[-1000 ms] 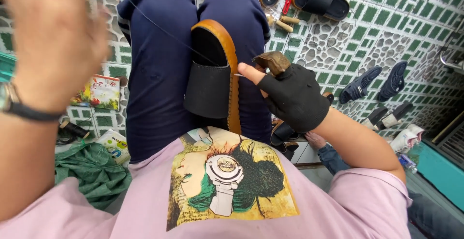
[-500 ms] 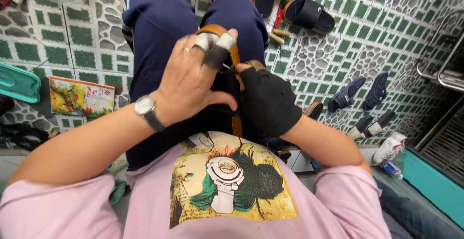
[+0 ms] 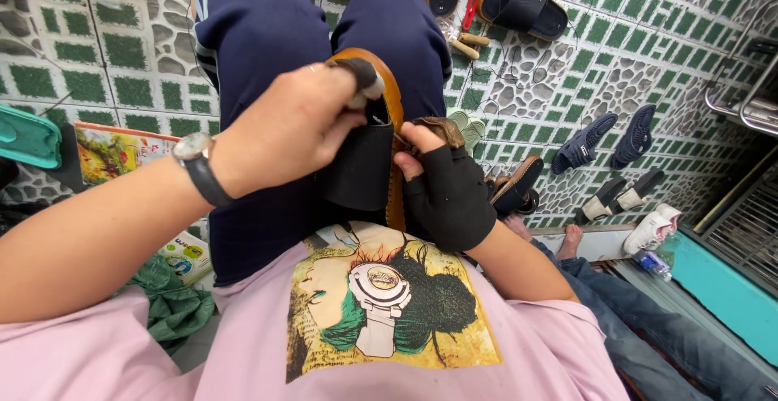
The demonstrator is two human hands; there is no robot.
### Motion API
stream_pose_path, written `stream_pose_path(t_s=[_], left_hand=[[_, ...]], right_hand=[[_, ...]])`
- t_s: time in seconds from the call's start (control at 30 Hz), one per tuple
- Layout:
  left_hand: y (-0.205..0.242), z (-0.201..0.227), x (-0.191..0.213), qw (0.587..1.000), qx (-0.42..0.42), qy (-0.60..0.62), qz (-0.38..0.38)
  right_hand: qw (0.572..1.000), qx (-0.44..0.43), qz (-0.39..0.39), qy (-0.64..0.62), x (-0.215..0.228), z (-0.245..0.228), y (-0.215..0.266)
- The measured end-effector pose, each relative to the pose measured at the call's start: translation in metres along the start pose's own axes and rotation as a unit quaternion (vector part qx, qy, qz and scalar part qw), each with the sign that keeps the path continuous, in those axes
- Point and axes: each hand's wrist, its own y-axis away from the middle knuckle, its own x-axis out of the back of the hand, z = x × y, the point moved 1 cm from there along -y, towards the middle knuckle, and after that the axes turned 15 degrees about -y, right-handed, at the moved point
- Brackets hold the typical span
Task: The person sews the sole of a black slide sandal with a brown sole using a needle and thread. They hold the sandal on their lap and repeatedly push the needle through the sole while pulling the thread to secure the stitching.
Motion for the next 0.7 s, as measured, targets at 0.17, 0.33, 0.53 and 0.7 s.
stream_pose_path(t_s=[0.17, 0.33, 0.53, 0.7], left_hand=[[0.003, 0.004, -0.002, 0.980, -0.061, -0.181, -0.055], [0.015, 0.015, 0.002, 0.924, -0.109, -0.366, 0.026], [0.033, 0.023, 0.002, 0.945, -0.065, -0.319, 0.041], [0.034, 0.031, 0.006, 0.953, -0.054, -0.287, 0.080]], right_hand=[[0.986, -0.047, -0.115, 0.107, 0.047, 0.005, 0.009], [0.935, 0.003, -0.228, 0.271, 0.099, 0.021, 0.017], [0.911, -0.039, -0.207, -0.353, 0.024, 0.010, -0.005], [0.995, 0.081, -0.029, 0.044, 0.019, 0.029, 0.009]])
